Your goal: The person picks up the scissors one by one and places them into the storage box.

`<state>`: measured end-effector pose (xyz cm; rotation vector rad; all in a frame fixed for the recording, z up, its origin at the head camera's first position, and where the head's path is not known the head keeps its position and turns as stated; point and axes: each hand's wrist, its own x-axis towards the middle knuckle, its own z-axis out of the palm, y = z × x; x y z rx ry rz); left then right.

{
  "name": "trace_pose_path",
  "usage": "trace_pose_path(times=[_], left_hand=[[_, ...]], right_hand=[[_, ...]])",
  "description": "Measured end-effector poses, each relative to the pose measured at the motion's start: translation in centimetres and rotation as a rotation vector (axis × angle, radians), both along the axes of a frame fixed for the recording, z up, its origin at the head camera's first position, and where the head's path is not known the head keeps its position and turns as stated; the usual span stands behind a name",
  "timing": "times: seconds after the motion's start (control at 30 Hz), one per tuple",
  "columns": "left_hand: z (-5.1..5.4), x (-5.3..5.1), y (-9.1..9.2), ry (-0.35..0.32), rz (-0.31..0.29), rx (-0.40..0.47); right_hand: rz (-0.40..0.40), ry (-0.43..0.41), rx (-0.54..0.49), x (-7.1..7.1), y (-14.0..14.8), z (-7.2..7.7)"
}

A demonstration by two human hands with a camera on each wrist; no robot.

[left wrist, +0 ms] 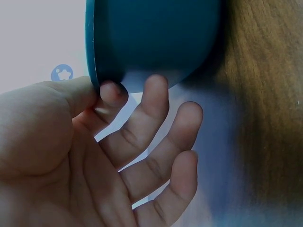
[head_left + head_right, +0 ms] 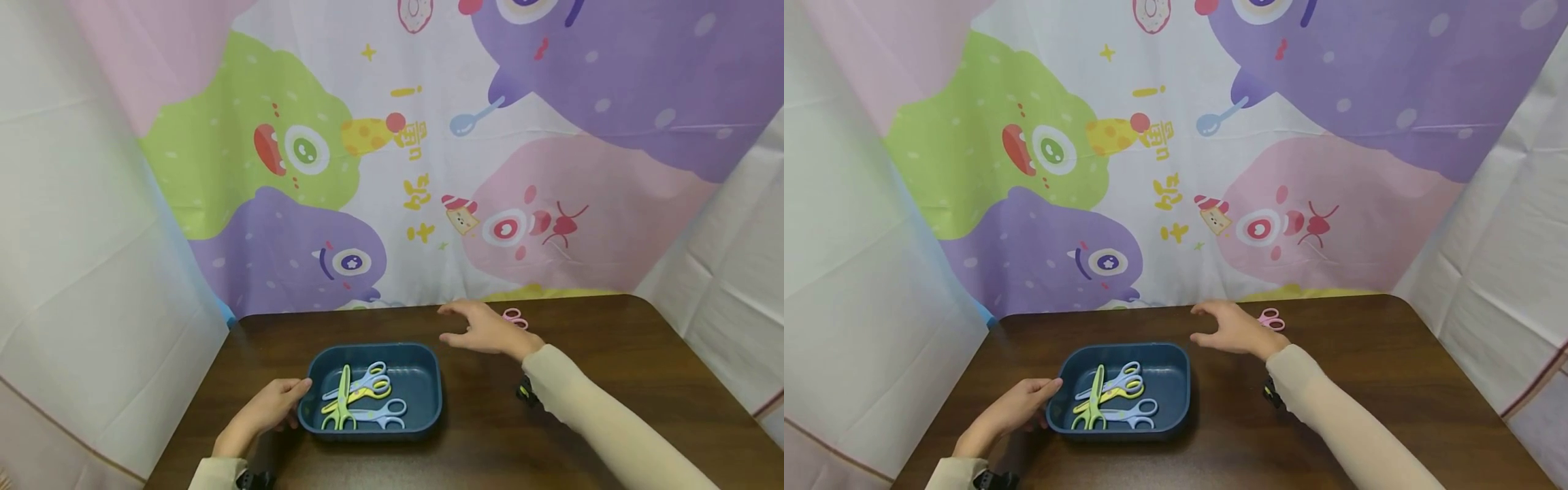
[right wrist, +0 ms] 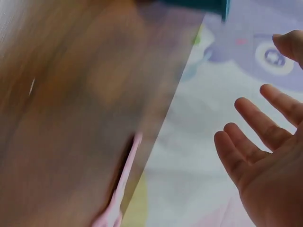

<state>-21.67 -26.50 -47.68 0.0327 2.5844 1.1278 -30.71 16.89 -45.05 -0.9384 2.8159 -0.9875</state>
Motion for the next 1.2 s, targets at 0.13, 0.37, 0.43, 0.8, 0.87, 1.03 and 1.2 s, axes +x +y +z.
trace_pose_path(times=[0.13, 0.37, 0.43, 0.8, 0.87, 1.03, 1.2], left_hand=[[0.0, -0.1, 0.0, 0.002, -0.001, 0.000], [0.0, -0.2, -0.1, -0.001, 0.004, -0.001], [0.1, -0.1, -0.1, 0.000, 0.003, 0.005], [0.2, -0.1, 0.0, -0.006, -0.012, 0.016], [0.2, -0.1, 0.0, -0.009, -0.005, 0.015], [0.2, 0.0, 0.1, -0.009, -0.003, 0.008], [0.1, 0.0, -0.1, -0.010, -0.004, 0.001]], right_hand=[[-0.052, -0.028, 0.014, -0.8, 2.3, 0.3], [-0.136, -0.003, 0.045, -2.0, 5.6, 0.6], [-0.161, -0.005, 0.031, -2.4, 6.2, 0.5], [-0.227, -0.031, -0.013, -3.9, 8.9, -1.5], [-0.232, -0.039, -0.022, -4.0, 9.1, -1.8], [-0.239, -0.075, -0.021, -4.1, 9.5, -2.4], [-0.239, -0.061, 0.025, -4.3, 9.9, -3.2]])
